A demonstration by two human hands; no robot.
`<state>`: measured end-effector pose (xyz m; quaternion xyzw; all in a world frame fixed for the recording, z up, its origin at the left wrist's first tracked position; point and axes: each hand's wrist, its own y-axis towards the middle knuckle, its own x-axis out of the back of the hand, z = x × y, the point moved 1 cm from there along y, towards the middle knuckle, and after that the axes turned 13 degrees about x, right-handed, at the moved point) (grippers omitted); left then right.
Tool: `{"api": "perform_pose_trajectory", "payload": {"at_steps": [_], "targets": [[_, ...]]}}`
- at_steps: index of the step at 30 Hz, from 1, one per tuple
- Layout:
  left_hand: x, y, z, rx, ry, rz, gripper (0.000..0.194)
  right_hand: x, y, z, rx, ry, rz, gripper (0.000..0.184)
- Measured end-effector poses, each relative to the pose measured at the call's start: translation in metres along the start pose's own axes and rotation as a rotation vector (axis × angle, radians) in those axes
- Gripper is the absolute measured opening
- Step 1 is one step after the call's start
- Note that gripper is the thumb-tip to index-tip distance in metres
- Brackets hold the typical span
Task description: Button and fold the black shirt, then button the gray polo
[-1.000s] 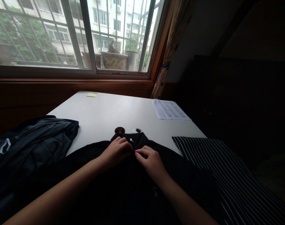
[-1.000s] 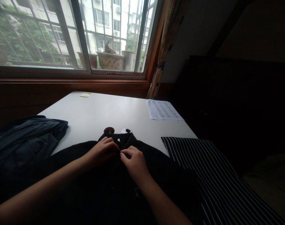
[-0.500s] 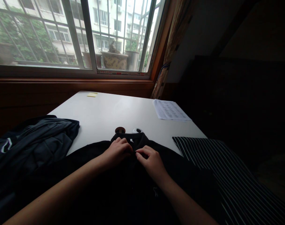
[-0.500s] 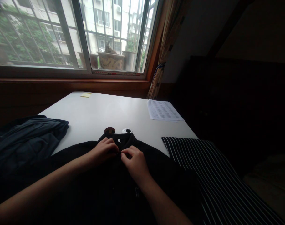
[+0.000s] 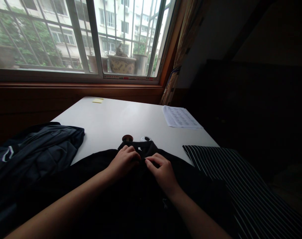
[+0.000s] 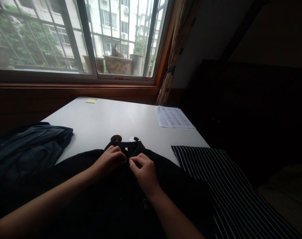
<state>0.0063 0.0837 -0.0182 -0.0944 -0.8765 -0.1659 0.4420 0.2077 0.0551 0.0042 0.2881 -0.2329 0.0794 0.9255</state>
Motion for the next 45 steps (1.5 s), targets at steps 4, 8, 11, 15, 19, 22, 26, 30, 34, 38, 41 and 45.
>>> {"api": "perform_pose_trajectory", "payload": {"at_steps": [4, 8, 11, 15, 19, 22, 26, 30, 34, 38, 41, 45], "targets": [[-0.001, -0.002, -0.004, 0.007, 0.021, -0.022, 0.011, -0.001, 0.001, -0.001, -0.018, 0.022, 0.021, 0.014], [0.001, -0.004, -0.011, 0.013, 0.055, -0.042, 0.009, -0.003, 0.000, -0.003, -0.052, 0.027, 0.052, 0.015], [0.001, -0.004, -0.014, 0.000, 0.070, -0.046, 0.008, -0.004, 0.000, -0.003, -0.078, 0.003, 0.060, 0.015], [0.000, -0.002, -0.009, -0.009, -0.005, -0.045, 0.012, -0.004, 0.001, -0.002, -0.090, -0.016, 0.082, 0.016], [0.000, 0.000, -0.002, -0.044, -0.126, -0.004, 0.011, -0.003, 0.000, -0.002, -0.094, -0.015, 0.086, 0.016], [0.001, 0.000, 0.001, -0.058, -0.142, 0.007, 0.012, -0.004, 0.000, -0.003, -0.098, -0.020, 0.088, 0.016], [0.005, 0.000, 0.000, -0.029, -0.081, 0.019, 0.013, -0.004, -0.001, -0.005, -0.090, -0.073, 0.098, 0.015], [0.009, 0.000, -0.003, 0.006, -0.019, 0.061, 0.015, -0.004, 0.000, -0.005, -0.064, -0.140, 0.112, 0.015], [0.009, 0.000, -0.006, 0.024, 0.105, 0.084, 0.017, -0.004, 0.000, -0.004, -0.081, -0.188, 0.119, 0.015], [0.005, -0.001, -0.005, -0.001, 0.194, 0.076, 0.016, -0.004, 0.000, -0.004, -0.081, -0.188, 0.108, 0.016], [0.004, -0.002, -0.003, -0.051, 0.206, 0.061, 0.013, -0.004, -0.001, -0.004, -0.069, -0.170, 0.093, 0.016], [0.005, -0.004, -0.001, -0.136, 0.179, 0.027, 0.010, -0.003, -0.001, -0.003, -0.043, -0.146, 0.061, 0.017]]}}
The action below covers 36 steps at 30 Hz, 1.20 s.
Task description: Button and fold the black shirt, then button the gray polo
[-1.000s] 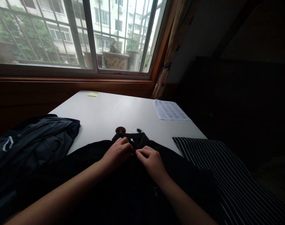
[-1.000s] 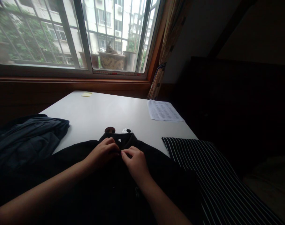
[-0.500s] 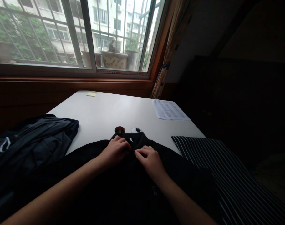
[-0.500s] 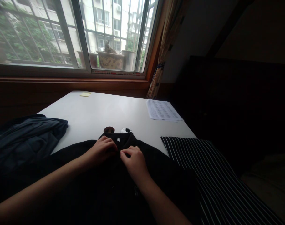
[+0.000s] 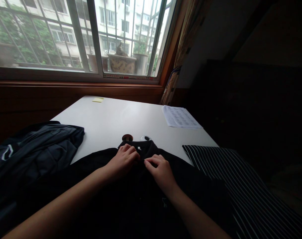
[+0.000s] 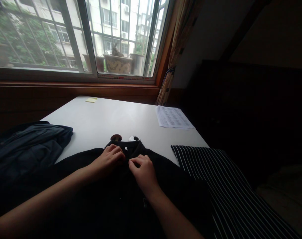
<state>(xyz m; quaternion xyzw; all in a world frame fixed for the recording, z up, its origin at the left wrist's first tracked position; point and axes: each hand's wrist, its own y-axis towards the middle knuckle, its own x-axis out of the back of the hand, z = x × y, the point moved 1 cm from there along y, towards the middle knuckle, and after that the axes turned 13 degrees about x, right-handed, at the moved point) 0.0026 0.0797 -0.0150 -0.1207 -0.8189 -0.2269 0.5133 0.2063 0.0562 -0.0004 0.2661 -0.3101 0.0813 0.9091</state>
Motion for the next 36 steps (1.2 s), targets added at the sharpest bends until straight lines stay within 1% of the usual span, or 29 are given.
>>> {"api": "perform_pose_trajectory", "payload": {"at_steps": [3, 6, 9, 13, 16, 19, 26, 29, 32, 36], "targets": [[-0.001, 0.000, 0.003, -0.044, -0.067, -0.022, 0.009, 0.001, 0.000, 0.000, 0.023, 0.027, -0.027, 0.016], [-0.002, 0.002, 0.005, -0.047, -0.164, -0.038, 0.007, 0.002, 0.000, 0.001, 0.034, 0.066, -0.049, 0.015], [0.001, 0.003, 0.001, -0.012, -0.295, -0.061, 0.004, 0.004, 0.000, 0.001, 0.020, 0.121, -0.072, 0.015], [0.004, 0.003, -0.008, 0.051, -0.450, -0.103, 0.008, 0.006, 0.002, 0.002, -0.027, 0.217, -0.055, 0.017], [0.004, 0.003, -0.013, 0.051, -0.456, -0.138, 0.008, 0.007, 0.003, 0.002, -0.059, 0.272, -0.045, 0.017], [0.002, 0.003, -0.014, 0.041, -0.435, -0.156, 0.009, 0.008, 0.003, 0.003, -0.079, 0.297, -0.042, 0.018], [-0.001, 0.003, -0.011, 0.029, -0.412, -0.147, 0.009, 0.007, 0.003, 0.003, -0.078, 0.300, -0.051, 0.017], [0.002, 0.003, -0.011, 0.023, -0.514, -0.132, 0.009, 0.008, 0.003, 0.004, -0.078, 0.296, -0.057, 0.018], [0.006, 0.004, -0.011, 0.002, -0.641, -0.086, 0.008, 0.008, 0.003, 0.003, -0.082, 0.291, -0.057, 0.019], [0.012, 0.004, -0.011, -0.014, -0.698, -0.067, 0.003, 0.008, 0.003, 0.003, -0.086, 0.288, -0.064, 0.017]]}}
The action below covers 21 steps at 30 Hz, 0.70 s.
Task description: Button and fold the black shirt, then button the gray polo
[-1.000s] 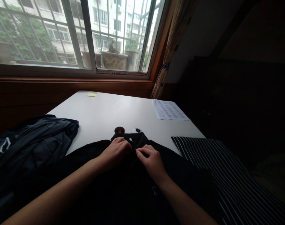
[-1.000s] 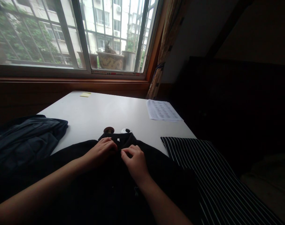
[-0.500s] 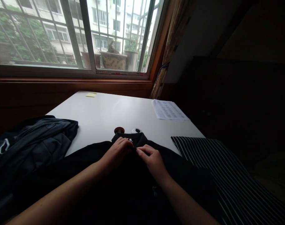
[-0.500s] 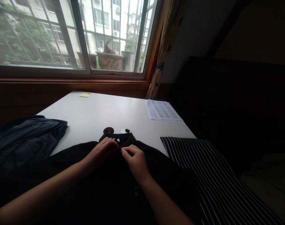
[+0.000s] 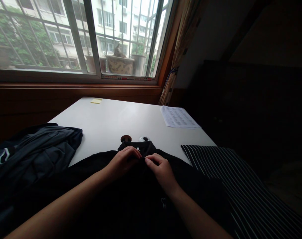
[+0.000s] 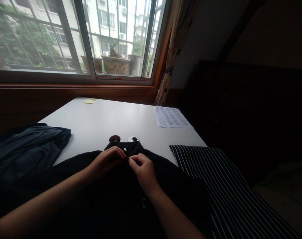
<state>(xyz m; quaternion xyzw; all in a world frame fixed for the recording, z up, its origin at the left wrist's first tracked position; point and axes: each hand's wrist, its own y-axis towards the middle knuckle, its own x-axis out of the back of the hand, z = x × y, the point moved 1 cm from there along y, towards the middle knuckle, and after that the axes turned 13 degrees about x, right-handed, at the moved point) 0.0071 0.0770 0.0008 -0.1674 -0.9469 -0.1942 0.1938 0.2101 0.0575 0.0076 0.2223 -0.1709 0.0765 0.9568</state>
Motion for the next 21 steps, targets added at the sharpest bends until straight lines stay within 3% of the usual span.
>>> {"api": "perform_pose_trajectory", "payload": {"at_steps": [8, 14, 21], "targets": [[0.000, -0.001, -0.001, 0.069, -0.066, 0.037, 0.004, 0.001, -0.001, 0.000, -0.019, 0.000, -0.015, 0.016], [-0.001, 0.000, 0.007, 0.186, 0.046, 0.016, 0.011, 0.000, 0.000, 0.001, -0.028, 0.026, -0.003, 0.016], [-0.002, 0.001, 0.007, 0.089, 0.140, -0.018, 0.005, 0.001, 0.001, 0.001, -0.038, 0.043, 0.000, 0.017]]}}
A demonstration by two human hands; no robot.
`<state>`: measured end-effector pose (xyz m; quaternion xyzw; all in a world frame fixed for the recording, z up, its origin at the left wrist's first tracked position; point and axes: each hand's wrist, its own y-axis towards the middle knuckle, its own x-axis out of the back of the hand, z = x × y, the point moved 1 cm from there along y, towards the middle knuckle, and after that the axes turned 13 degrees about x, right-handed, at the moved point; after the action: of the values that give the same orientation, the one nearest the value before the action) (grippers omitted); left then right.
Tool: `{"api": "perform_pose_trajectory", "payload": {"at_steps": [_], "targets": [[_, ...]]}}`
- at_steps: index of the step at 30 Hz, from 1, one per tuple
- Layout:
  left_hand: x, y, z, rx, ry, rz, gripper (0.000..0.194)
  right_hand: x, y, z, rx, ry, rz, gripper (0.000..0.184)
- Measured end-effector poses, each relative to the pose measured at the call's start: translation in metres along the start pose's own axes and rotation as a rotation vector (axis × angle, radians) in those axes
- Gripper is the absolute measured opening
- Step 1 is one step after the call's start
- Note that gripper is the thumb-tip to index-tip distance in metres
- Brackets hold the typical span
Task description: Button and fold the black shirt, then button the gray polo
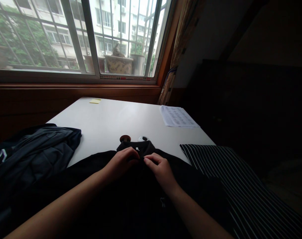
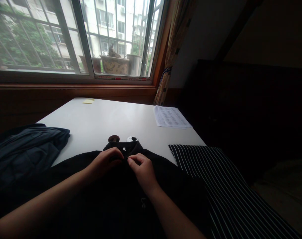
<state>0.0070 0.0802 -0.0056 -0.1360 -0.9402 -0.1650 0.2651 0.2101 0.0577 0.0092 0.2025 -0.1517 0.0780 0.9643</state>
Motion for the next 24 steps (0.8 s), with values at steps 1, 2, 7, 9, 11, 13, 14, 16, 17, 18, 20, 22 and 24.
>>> {"api": "perform_pose_trajectory", "payload": {"at_steps": [1, 2, 7, 9, 11, 13, 14, 16, 17, 18, 20, 22, 24], "targets": [[-0.0001, -0.0007, -0.0010, -0.023, 0.009, -0.005, 0.005, 0.0002, 0.0001, 0.0005, -0.002, 0.003, 0.002, 0.017], [-0.0001, -0.0015, -0.0019, -0.044, 0.016, -0.009, 0.005, 0.0004, 0.0003, 0.0010, -0.006, 0.006, 0.003, 0.017], [-0.0012, -0.0047, -0.0038, -0.099, 0.042, -0.038, 0.007, 0.0009, 0.0008, 0.0029, -0.024, 0.039, 0.008, 0.018], [-0.0018, -0.0056, -0.0044, -0.136, 0.046, -0.050, 0.009, 0.0010, 0.0007, 0.0028, -0.028, 0.065, 0.013, 0.018], [-0.0019, -0.0066, -0.0055, -0.170, 0.052, -0.060, 0.011, 0.0013, 0.0006, 0.0024, -0.035, 0.090, 0.017, 0.018], [-0.0015, -0.0074, -0.0067, -0.193, 0.067, -0.070, 0.012, 0.0018, 0.0005, 0.0019, -0.044, 0.108, 0.022, 0.018], [-0.0012, -0.0078, -0.0071, -0.204, 0.078, -0.075, 0.011, 0.0021, 0.0005, 0.0017, -0.049, 0.116, 0.026, 0.018], [-0.0004, -0.0081, -0.0074, -0.224, 0.099, -0.084, 0.011, 0.0027, 0.0007, 0.0012, -0.065, 0.132, 0.035, 0.018], [0.0000, -0.0082, -0.0072, -0.235, 0.110, -0.087, 0.010, 0.0029, 0.0008, 0.0009, -0.075, 0.141, 0.040, 0.018], [0.0003, -0.0081, -0.0070, -0.247, 0.121, -0.089, 0.009, 0.0031, 0.0010, 0.0006, -0.085, 0.151, 0.045, 0.018], [0.0010, -0.0079, -0.0065, -0.271, 0.144, -0.094, 0.009, 0.0035, 0.0014, -0.0001, -0.107, 0.173, 0.052, 0.019], [0.0016, -0.0076, -0.0066, -0.290, 0.161, -0.106, 0.009, 0.0039, 0.0020, -0.0006, -0.123, 0.191, 0.068, 0.020], [0.0020, -0.0073, -0.0075, -0.304, 0.174, -0.118, 0.009, 0.0046, 0.0027, -0.0010, -0.133, 0.204, 0.085, 0.022]]}}
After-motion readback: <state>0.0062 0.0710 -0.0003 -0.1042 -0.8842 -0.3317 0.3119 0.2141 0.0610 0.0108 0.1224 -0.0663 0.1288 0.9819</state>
